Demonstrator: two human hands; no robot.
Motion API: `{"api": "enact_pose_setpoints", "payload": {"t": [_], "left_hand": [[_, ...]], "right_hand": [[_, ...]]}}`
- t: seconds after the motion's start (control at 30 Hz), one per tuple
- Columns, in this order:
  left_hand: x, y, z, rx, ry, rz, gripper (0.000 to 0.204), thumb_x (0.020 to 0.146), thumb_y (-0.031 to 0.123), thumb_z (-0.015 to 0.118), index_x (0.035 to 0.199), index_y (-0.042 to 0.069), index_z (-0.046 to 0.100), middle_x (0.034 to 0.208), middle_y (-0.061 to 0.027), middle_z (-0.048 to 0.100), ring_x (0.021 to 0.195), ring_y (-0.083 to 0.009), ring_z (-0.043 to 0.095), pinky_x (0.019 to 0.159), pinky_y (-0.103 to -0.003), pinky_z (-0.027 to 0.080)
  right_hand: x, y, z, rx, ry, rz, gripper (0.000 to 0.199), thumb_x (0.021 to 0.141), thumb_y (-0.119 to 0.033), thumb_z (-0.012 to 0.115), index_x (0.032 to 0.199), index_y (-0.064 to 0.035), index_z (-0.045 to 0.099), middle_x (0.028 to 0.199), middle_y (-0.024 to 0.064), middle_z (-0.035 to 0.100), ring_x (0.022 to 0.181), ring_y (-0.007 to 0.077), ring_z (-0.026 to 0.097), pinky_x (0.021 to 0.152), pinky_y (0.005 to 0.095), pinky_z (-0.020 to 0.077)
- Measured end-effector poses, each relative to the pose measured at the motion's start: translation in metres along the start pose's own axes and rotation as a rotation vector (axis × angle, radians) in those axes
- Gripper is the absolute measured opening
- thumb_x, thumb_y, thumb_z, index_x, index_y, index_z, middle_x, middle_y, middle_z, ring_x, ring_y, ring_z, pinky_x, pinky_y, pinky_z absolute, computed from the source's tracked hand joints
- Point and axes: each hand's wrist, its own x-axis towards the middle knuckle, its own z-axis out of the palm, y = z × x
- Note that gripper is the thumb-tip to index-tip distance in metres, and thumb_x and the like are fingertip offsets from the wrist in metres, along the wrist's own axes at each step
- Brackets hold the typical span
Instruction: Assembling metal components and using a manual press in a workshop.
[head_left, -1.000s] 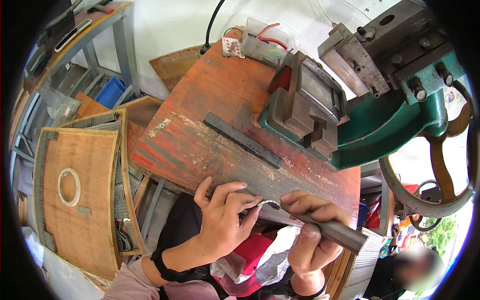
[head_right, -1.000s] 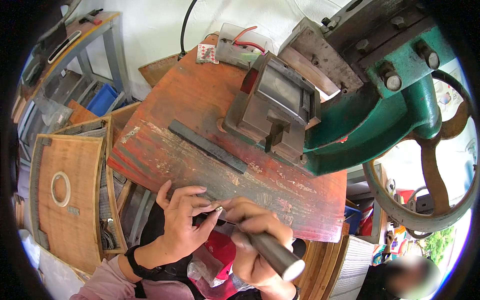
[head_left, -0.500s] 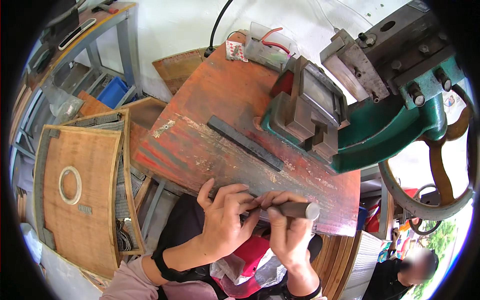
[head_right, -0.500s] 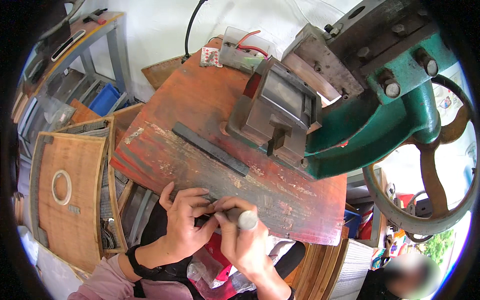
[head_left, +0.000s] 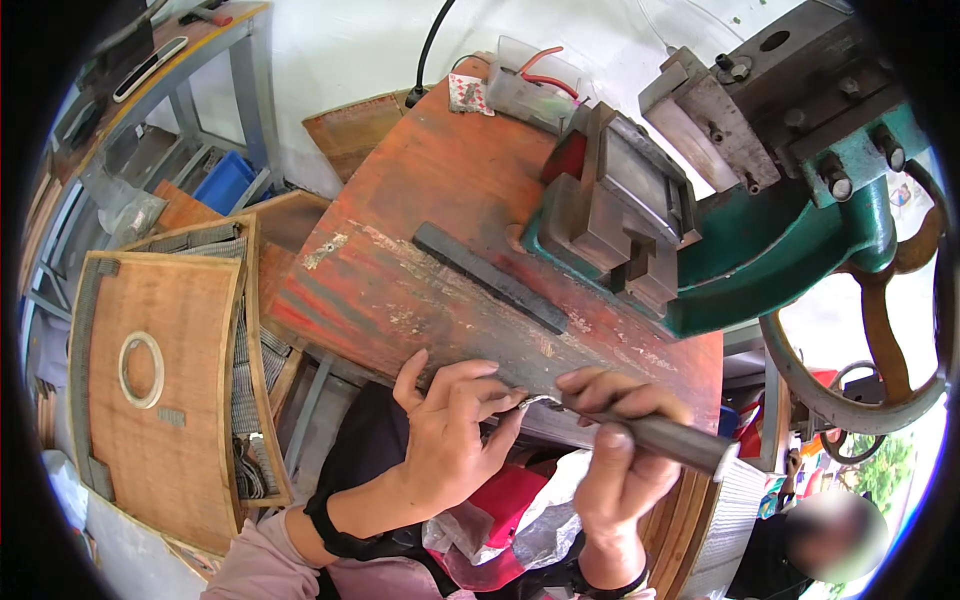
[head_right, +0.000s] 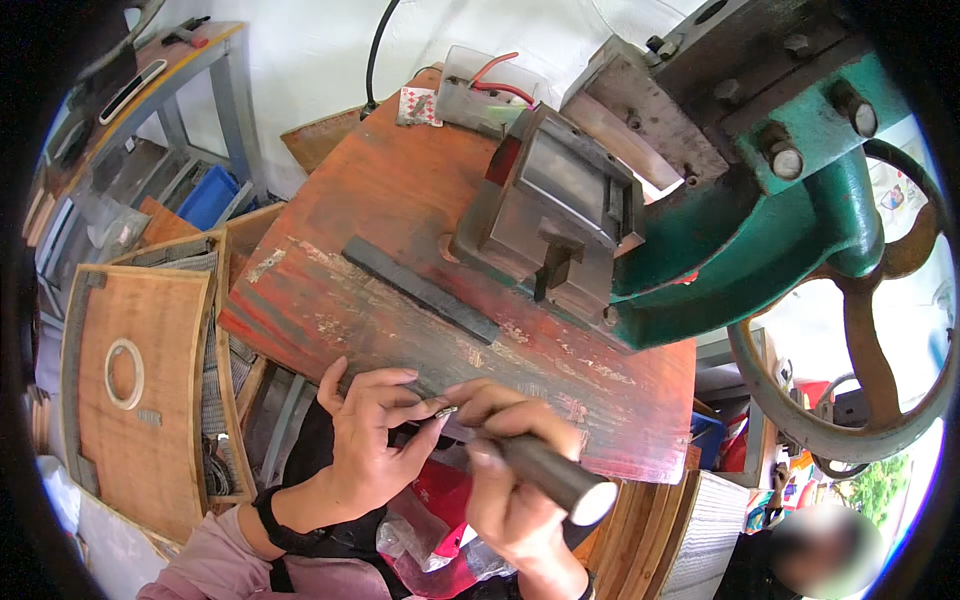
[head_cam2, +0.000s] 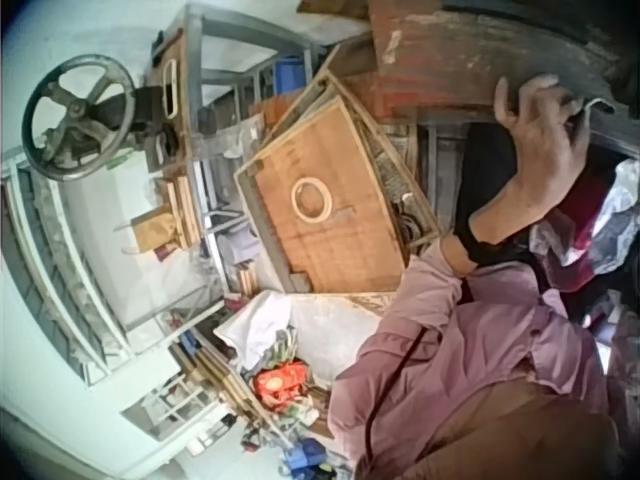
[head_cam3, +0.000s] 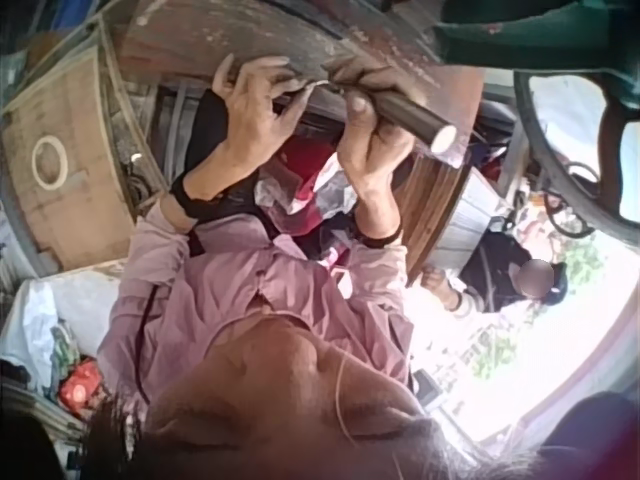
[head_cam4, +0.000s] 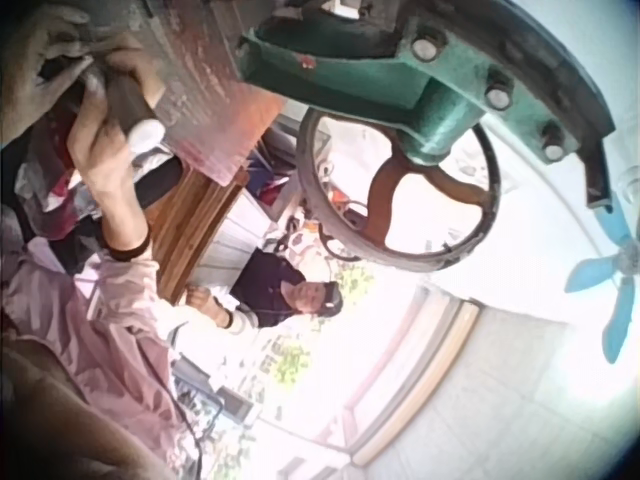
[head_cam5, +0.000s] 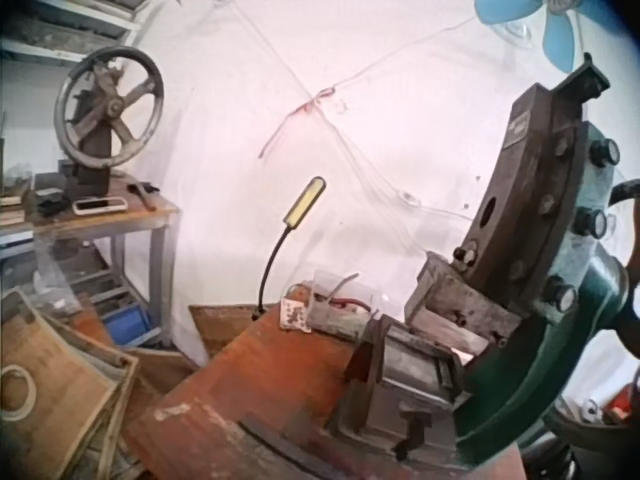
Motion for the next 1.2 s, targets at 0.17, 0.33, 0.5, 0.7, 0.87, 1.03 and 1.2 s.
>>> {"api": "enact_pose_setpoints", "payload": {"t": [0.17,0.33,0.5,0.7,0.87,1.03,1.2], "left_hand": [[0.000,0.002,0.001,-0.029,0.008,-0.009,0.036,0.068,0.008,0.075,0.098,0.006,0.055,0.078,0.0070,0.063,0.096,-0.0174,0.056,0.101,-0.048,0.017],[0.005,0.004,-0.006,0.072,-0.072,0.057,0.030,0.067,0.007,0.072,0.095,0.016,0.065,0.082,0.0084,0.065,0.095,-0.0161,0.055,0.100,-0.048,0.018],[0.003,0.001,-0.004,0.064,-0.049,0.111,0.027,0.066,0.007,0.072,0.090,0.020,0.068,0.085,0.0082,0.066,0.096,-0.0158,0.056,0.101,-0.051,0.017],[0.004,0.001,-0.004,0.050,-0.061,0.116,0.020,0.066,0.006,0.072,0.081,0.018,0.066,0.086,0.0079,0.067,0.097,-0.0162,0.058,0.102,-0.054,0.016],[0.004,0.001,-0.003,0.048,-0.056,0.120,0.018,0.066,0.005,0.072,0.078,0.016,0.064,0.086,0.0064,0.068,0.096,-0.0167,0.059,0.102,-0.055,0.016],[0.002,0.000,-0.002,0.033,-0.033,0.124,0.015,0.068,0.006,0.072,0.075,0.016,0.063,0.085,0.0056,0.069,0.094,-0.0168,0.060,0.101,-0.053,0.017],[-0.002,-0.003,0.003,-0.006,0.027,0.126,0.020,0.068,0.004,0.074,0.078,0.014,0.059,0.084,0.0054,0.069,0.088,-0.0154,0.059,0.099,-0.047,0.020]], "right_hand": [[-0.016,0.016,-0.003,-0.181,-0.058,0.316,0.013,0.086,0.005,0.052,0.098,0.0008,0.048,0.091,0.0146,0.061,0.089,0.0232,0.060,0.081,0.0340,0.0485],[-0.021,0.005,-0.013,0.083,0.123,0.284,0.014,0.091,0.003,0.046,0.105,0.0005,0.040,0.093,0.0144,0.055,0.092,0.0228,0.057,0.088,0.0363,0.0447],[-0.044,0.011,-0.024,0.112,0.186,0.331,0.011,0.094,-0.004,0.045,0.104,-0.0011,0.040,0.091,0.0125,0.055,0.091,0.0215,0.057,0.081,0.0319,0.0448],[-0.063,0.011,-0.034,0.201,0.325,0.388,0.017,0.095,-0.017,0.049,0.103,-0.0039,0.042,0.084,0.0104,0.051,0.082,0.0234,0.053,0.070,0.0319,0.0410],[-0.073,0.011,-0.040,0.242,0.354,0.399,0.016,0.096,-0.016,0.048,0.104,-0.0034,0.042,0.085,0.0109,0.051,0.083,0.0241,0.054,0.069,0.0312,0.0410],[-0.083,0.010,-0.040,0.284,0.322,0.447,0.017,0.096,-0.016,0.047,0.105,-0.0030,0.041,0.088,0.0129,0.053,0.086,0.0253,0.055,0.070,0.0310,0.0419],[-0.088,0.010,-0.034,0.248,0.403,0.507,0.019,0.094,-0.014,0.051,0.105,0.0005,0.048,0.098,0.0150,0.057,0.094,0.0244,0.057,0.077,0.0325,0.0452]]}}
